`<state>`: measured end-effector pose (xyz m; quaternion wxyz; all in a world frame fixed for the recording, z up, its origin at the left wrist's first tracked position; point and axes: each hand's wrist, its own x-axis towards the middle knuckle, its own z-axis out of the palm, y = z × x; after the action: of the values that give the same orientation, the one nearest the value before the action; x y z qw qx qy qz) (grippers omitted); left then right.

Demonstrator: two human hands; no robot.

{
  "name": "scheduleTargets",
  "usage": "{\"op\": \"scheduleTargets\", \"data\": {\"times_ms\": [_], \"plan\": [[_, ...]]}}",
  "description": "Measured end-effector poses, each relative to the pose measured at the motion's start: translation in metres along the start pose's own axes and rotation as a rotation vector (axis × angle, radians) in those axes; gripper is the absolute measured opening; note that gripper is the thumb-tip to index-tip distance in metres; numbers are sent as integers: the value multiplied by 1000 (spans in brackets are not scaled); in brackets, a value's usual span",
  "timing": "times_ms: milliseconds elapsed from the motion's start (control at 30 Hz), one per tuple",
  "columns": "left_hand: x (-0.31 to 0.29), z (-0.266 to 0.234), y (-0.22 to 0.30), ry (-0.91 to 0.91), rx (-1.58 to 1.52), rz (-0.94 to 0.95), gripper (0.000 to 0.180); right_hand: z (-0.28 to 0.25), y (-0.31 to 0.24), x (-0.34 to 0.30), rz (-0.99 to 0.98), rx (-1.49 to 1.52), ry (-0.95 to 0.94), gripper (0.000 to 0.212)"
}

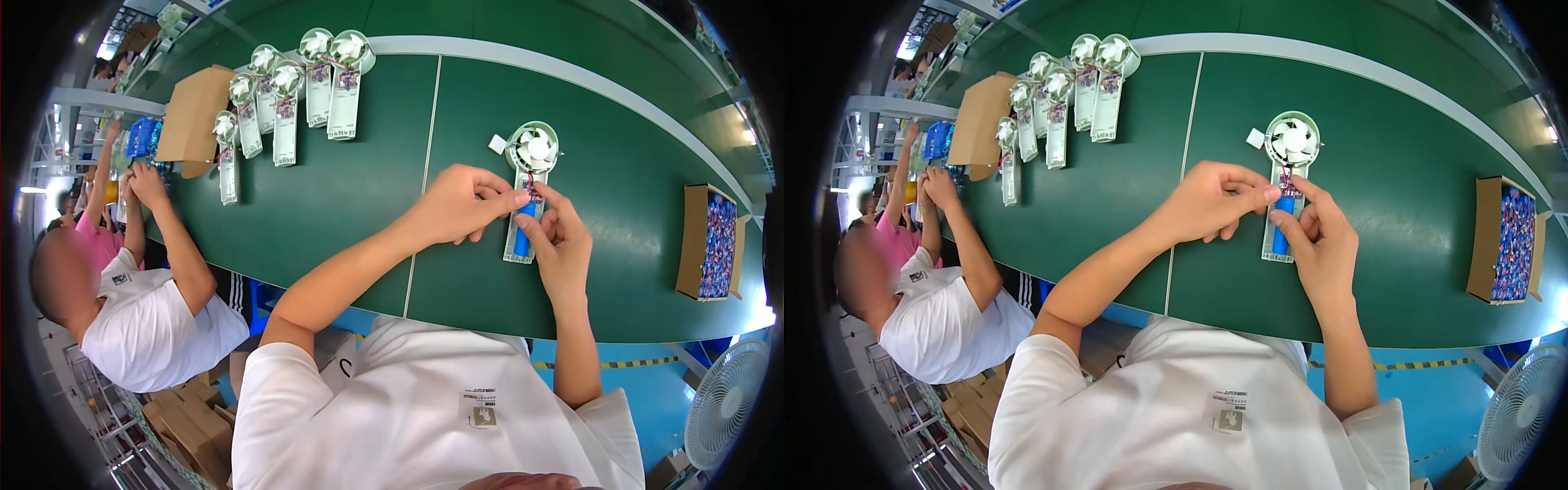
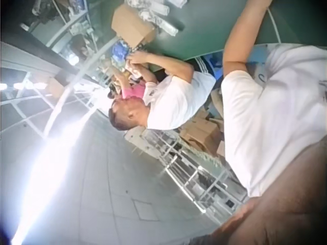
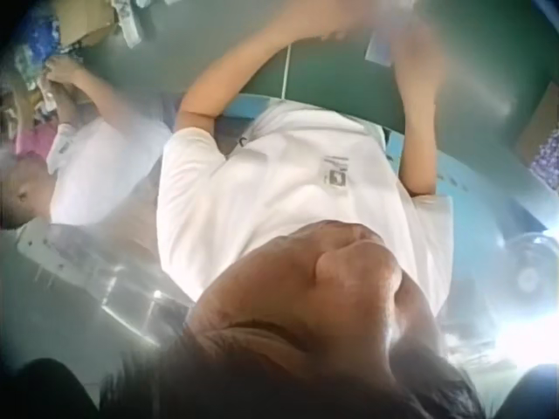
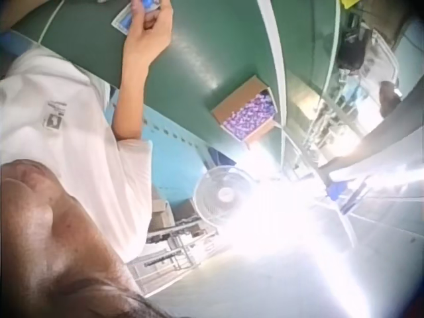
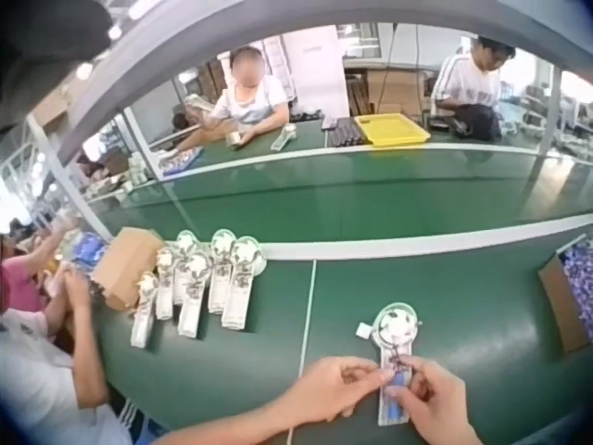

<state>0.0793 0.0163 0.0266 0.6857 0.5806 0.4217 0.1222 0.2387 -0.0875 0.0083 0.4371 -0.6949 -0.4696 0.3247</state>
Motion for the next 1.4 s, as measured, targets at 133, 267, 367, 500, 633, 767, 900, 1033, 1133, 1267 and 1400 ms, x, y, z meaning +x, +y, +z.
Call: {"op": "scheduleTargets", "data": {"times_ms": [133,267,367,500,633,767,900,1033,1133,1267,1400], "plan": [[22,2,6,-54,-137,-12,42,-2,1,5,-6,26,-41,36],[34,8,8,60,-134,-129,42,-10,-1,15,-25,33,-151,32],[41,15,0,78,-171,-56,36,-40,0,38,33,142,-401,35],[65,2,10,144,-151,53,36,-62,-7,70,-10,217,-150,28],[134,-39,35,198,-121,83,35,-63,43,104,-165,47,70,16],[189,-81,81,232,-85,52,29,-65,42,103,-199,24,96,9],[258,-108,111,259,-112,3,24,-69,45,107,-161,79,112,7],[324,-152,120,224,-184,48,22,-66,42,108,-129,172,118,7],[340,-163,126,247,-170,91,25,-66,50,112,-112,251,120,6],[321,-182,125,427,26,167,40,-63,54,115,-72,300,102,6],[245,-198,148,471,701,398,49,-72,56,115,-96,214,131,7]]}}
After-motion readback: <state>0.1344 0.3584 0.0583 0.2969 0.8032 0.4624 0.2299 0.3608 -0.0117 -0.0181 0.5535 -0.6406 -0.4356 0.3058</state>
